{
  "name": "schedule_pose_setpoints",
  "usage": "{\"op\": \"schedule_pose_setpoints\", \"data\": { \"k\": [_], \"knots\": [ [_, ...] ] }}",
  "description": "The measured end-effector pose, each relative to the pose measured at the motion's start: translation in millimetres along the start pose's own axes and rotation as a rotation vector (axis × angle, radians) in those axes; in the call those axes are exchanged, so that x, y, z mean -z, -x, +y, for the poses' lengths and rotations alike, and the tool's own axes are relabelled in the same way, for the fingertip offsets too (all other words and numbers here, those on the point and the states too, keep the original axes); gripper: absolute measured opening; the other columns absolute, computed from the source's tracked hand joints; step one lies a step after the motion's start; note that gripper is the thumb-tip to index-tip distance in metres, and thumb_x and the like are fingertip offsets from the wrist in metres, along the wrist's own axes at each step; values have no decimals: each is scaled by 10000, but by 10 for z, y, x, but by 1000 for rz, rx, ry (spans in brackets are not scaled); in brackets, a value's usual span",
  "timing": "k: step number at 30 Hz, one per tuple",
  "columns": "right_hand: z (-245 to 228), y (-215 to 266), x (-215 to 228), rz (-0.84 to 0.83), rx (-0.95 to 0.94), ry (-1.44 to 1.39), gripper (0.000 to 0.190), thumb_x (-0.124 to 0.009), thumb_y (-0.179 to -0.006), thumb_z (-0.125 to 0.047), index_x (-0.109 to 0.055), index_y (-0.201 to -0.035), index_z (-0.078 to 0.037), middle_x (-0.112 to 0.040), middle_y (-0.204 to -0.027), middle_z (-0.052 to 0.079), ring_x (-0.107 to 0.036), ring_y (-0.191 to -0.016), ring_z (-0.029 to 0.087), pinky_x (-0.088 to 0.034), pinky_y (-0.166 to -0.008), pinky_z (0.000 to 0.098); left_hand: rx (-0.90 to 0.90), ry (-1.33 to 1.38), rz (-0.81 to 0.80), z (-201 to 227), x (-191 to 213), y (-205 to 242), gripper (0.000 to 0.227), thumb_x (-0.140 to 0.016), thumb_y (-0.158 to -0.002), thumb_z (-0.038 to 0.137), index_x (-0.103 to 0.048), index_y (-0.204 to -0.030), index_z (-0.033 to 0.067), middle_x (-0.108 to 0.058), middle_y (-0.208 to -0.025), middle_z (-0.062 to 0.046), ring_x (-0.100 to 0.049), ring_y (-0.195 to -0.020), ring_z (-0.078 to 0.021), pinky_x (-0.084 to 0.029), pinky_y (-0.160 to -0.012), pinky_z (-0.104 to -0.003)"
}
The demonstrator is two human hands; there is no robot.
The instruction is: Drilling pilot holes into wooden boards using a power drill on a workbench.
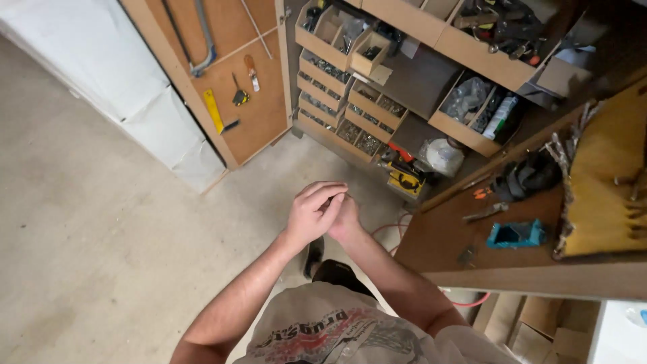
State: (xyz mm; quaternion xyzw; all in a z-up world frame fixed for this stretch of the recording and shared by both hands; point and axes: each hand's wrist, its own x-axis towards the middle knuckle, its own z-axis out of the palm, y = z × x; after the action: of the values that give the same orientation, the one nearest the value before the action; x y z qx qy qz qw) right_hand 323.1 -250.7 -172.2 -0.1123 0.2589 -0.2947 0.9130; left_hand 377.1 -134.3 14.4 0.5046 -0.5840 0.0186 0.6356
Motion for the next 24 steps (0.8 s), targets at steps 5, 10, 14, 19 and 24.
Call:
{"op": "schedule_pose_setpoints", "data": {
  "k": [5, 10, 14, 19, 24],
  "knots": [
    [-302, -1312, -238, 13, -22, -95, 303, -443, -1073, -288, -652, -942, -112, -621, -772, -24, -591, -757, 178, -459, -727, 340, 30, 3, -35, -1027, 55, -567, 158, -682, -930, 42, -800, -1025, 87, -789, -972, -91, -744, -844, -323, -601, -713, -384],
    [-882, -2019, -1057, 59, -20, 54, 254, -521, -1043, -244, -657, -883, -101, -560, -709, -23, -520, -631, 137, -417, -562, 266, 42, -9, -62, -1962, 123, -1457, 141, -696, -930, 44, -801, -1019, 76, -781, -908, -129, -736, -799, -358, -602, -684, -432],
    [-1468, -2258, -1859, 54, 84, 174, 222, -548, -1053, -279, -655, -1004, -90, -542, -752, -39, -490, -619, 78, -364, -481, 187, 90, 7, -60, -2444, 170, -2105, 177, -657, -977, 78, -821, -1038, 111, -801, -919, -75, -761, -818, -265, -607, -738, -366],
    [-1997, -2659, -2245, 19, 183, 63, 188, -552, -1033, -222, -651, -1026, -62, -514, -773, 2, -482, -622, 108, -349, -475, 199, 104, -109, -175, -3152, 75, -3629, 157, -671, -1011, 197, -773, -1039, 81, -760, -867, -129, -742, -824, -335, -605, -730, -437],
    [-1799, -2728, -2271, 108, 290, 50, 181, -545, -912, -87, -694, -992, -24, -602, -718, 11, -456, -552, 88, -318, -453, 204, -193, -211, -358, -3814, -306, -5969, 142, -589, -1031, 136, -712, -1006, 70, -731, -927, -57, -659, -728, -106, -595, -680, -244]
  ]
}}
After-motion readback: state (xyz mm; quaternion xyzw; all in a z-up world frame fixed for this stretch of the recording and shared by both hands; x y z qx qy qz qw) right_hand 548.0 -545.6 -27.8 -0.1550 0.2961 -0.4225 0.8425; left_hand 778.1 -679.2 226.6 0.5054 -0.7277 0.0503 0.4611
